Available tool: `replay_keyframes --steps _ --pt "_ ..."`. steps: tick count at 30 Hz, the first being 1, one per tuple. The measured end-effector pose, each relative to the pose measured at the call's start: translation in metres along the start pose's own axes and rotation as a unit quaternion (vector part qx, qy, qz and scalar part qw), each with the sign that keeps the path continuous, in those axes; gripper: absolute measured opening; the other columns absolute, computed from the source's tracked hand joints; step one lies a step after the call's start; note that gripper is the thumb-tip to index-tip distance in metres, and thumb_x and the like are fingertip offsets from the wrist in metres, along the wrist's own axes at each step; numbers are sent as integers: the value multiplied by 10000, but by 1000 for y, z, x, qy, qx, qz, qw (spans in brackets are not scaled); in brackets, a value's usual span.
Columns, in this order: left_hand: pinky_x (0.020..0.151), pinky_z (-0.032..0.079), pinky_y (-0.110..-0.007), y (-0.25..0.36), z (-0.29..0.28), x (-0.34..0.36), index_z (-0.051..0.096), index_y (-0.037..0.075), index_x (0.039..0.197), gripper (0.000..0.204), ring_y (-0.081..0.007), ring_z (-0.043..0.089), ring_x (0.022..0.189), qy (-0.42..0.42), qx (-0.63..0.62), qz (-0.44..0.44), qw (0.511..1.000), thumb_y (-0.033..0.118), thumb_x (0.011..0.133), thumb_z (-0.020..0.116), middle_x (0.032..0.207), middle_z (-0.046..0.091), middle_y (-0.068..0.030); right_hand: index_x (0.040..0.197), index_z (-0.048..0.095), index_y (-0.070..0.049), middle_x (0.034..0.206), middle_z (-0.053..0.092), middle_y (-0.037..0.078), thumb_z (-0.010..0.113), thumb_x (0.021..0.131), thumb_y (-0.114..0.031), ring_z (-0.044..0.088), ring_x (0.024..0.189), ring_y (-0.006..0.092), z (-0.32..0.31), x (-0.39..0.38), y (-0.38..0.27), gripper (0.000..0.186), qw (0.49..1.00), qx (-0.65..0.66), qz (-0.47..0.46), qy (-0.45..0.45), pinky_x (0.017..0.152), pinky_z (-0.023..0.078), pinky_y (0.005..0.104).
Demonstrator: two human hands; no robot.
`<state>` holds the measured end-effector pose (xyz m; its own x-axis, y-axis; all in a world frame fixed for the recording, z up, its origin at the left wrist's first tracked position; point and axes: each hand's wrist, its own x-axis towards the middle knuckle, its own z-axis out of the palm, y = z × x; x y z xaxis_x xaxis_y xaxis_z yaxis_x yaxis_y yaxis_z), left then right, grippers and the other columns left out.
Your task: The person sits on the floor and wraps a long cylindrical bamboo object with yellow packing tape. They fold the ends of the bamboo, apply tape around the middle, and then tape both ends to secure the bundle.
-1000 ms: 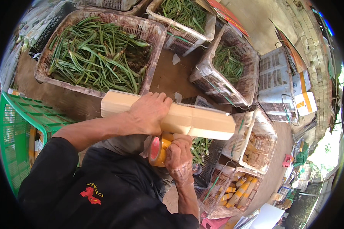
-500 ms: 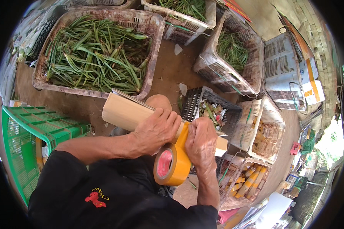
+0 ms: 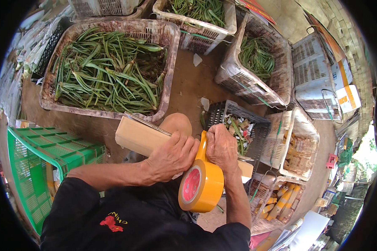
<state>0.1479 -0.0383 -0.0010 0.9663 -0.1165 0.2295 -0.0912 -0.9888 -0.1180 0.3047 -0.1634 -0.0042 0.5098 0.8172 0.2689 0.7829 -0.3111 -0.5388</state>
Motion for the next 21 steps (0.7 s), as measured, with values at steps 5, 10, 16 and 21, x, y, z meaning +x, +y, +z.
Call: replay_keyframes --steps 5,10,16,21 --pt "954 449 -389 2 -2 -4 607 -109 1331 628 -267 614 1000 2 -11 -8 1000 247 818 678 1034 622 -136 942 593 -33 809 656 185 674 958 -59 673 720 409 6 -1 7 86 1000 8 16 -11 644 523 486" --pt "949 463 -396 6 1 -6 583 -100 1407 683 -278 612 1007 10 -16 -25 1000 251 828 669 1059 629 -144 940 597 -35 811 670 185 681 938 -51 684 739 400 10 -1 14 86 999 27 12 -23 656 533 479" --pt "986 465 -411 10 5 -7 590 -88 1381 654 -306 616 1066 12 -23 -23 999 251 827 662 1126 636 -166 937 657 4 824 704 193 665 936 -97 703 762 375 0 4 17 101 986 70 71 -132 692 543 448" --pt "1013 462 -424 11 5 -8 587 -77 1343 616 -326 615 1115 -4 -19 -13 1000 261 832 649 1191 634 -193 942 727 28 809 716 189 670 924 -142 692 736 306 -1 16 35 180 950 145 88 -263 701 539 413"
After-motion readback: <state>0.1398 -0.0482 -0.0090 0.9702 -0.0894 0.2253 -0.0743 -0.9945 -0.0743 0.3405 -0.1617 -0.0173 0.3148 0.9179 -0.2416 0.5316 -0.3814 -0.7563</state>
